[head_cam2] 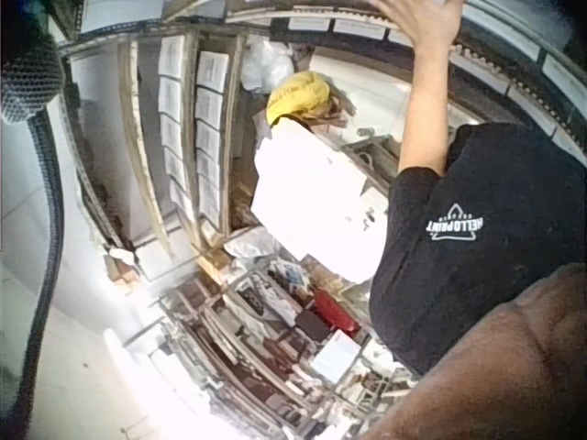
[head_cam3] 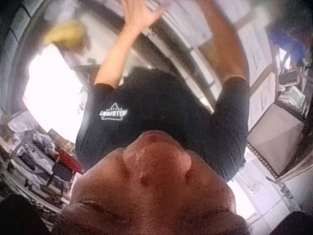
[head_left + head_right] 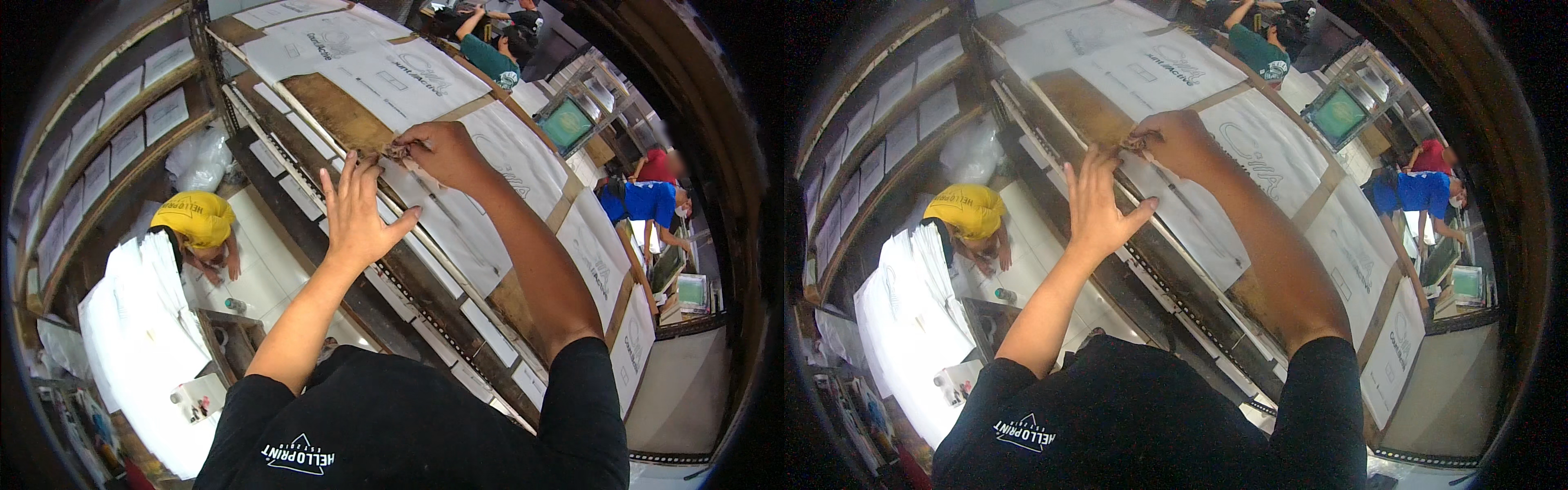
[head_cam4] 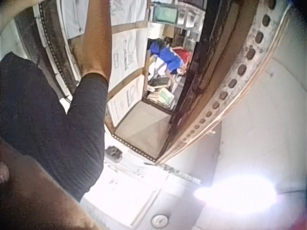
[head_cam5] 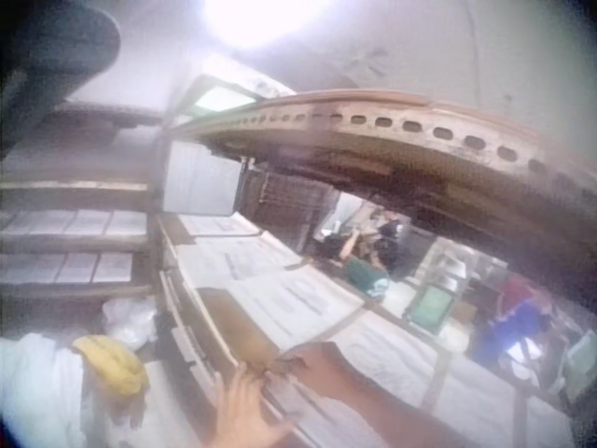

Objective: The person cleans a stack of printed plastic sheets. The person applies a liquid from a bottle onto a cloth and wipes the surface of each sheet one at a time, moving each finished sheet to a shelf above.

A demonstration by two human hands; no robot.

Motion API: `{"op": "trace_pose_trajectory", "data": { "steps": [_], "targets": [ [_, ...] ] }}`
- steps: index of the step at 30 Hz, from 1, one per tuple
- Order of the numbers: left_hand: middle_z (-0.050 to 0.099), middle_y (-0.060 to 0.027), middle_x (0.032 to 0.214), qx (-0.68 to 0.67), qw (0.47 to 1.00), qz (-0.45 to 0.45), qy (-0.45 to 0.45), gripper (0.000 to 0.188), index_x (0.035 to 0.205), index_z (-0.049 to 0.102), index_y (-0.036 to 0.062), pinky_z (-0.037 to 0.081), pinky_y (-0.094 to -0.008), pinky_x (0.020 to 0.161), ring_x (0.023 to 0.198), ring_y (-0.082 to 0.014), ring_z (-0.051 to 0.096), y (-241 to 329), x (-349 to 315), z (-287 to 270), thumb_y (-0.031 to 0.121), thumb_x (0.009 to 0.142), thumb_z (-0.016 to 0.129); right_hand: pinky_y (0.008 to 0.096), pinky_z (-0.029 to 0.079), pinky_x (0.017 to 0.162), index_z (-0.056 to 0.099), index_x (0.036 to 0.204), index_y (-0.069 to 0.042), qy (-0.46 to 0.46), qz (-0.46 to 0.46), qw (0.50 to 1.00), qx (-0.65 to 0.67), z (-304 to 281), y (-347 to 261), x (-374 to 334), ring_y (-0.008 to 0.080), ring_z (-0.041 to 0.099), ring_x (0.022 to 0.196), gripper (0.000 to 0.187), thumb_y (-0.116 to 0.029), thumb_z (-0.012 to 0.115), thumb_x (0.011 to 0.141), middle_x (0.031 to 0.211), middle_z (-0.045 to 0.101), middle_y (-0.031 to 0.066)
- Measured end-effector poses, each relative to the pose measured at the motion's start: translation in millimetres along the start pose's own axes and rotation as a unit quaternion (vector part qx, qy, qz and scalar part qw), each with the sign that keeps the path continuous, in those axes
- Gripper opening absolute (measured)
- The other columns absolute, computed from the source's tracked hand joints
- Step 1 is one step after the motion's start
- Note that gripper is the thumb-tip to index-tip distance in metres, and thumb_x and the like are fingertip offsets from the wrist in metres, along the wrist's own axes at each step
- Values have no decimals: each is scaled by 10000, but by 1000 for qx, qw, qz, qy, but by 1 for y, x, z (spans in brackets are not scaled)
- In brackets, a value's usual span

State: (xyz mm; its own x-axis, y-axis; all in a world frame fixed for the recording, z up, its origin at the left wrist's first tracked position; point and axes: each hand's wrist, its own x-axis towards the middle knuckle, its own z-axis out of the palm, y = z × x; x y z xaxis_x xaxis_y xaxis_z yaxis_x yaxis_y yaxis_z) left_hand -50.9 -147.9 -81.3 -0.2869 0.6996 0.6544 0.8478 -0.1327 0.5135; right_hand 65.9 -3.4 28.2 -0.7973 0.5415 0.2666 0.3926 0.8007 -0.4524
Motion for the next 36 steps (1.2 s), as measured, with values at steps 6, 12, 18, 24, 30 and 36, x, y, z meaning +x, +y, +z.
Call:
{"op": "trace_pose_trajectory", "data": {
  "steps": [6,12,18,24,30,36],
  "targets": [
    [543,-201,1400,0,1000,17,13,799,1281,525,-17,44,-680,1206,1480,-417,332,0,1,3,526,764,801,428,546,881,743,1024,-49,-7,-107,993,-51,11,15,-19,334,678,978,190,-53,709,837,1035,736,127],
    [530,-193,1413,9,1000,12,-7,786,1261,530,-19,45,-680,1206,1479,-417,329,-1,1,0,516,760,813,445,517,836,732,977,-61,-62,-115,987,-96,-15,8,-67,322,629,935,136,-70,726,841,969,699,108],
    [505,-191,1448,21,1000,24,0,808,1261,530,-27,52,-691,1199,1482,-413,321,-1,0,2,551,768,806,445,507,814,725,951,-54,-95,-80,987,-101,-48,1,-150,310,609,904,122,-41,718,830,962,694,110],
    [499,-211,1455,24,1000,15,-11,805,1270,540,-34,62,-703,1194,1483,-414,320,0,0,0,567,790,778,429,529,806,733,938,-50,-168,-2,977,-132,-75,-18,-191,304,645,920,131,-20,718,811,910,698,111],
    [497,-260,1432,37,999,18,-2,832,1321,519,-21,119,-685,1192,1467,-446,336,-3,-2,-2,592,807,745,402,560,801,784,1042,-105,-74,22,996,-46,-73,-11,-123,310,717,871,220,-164,739,834,940,753,140],
    [497,-227,1427,7,1000,28,6,808,1306,490,-32,46,-699,1196,1487,-428,308,-1,0,4,543,806,762,400,560,840,762,1038,-42,-25,-103,994,-41,-19,-4,-22,318,715,919,229,-85,706,820,971,758,145]
  ]
}}
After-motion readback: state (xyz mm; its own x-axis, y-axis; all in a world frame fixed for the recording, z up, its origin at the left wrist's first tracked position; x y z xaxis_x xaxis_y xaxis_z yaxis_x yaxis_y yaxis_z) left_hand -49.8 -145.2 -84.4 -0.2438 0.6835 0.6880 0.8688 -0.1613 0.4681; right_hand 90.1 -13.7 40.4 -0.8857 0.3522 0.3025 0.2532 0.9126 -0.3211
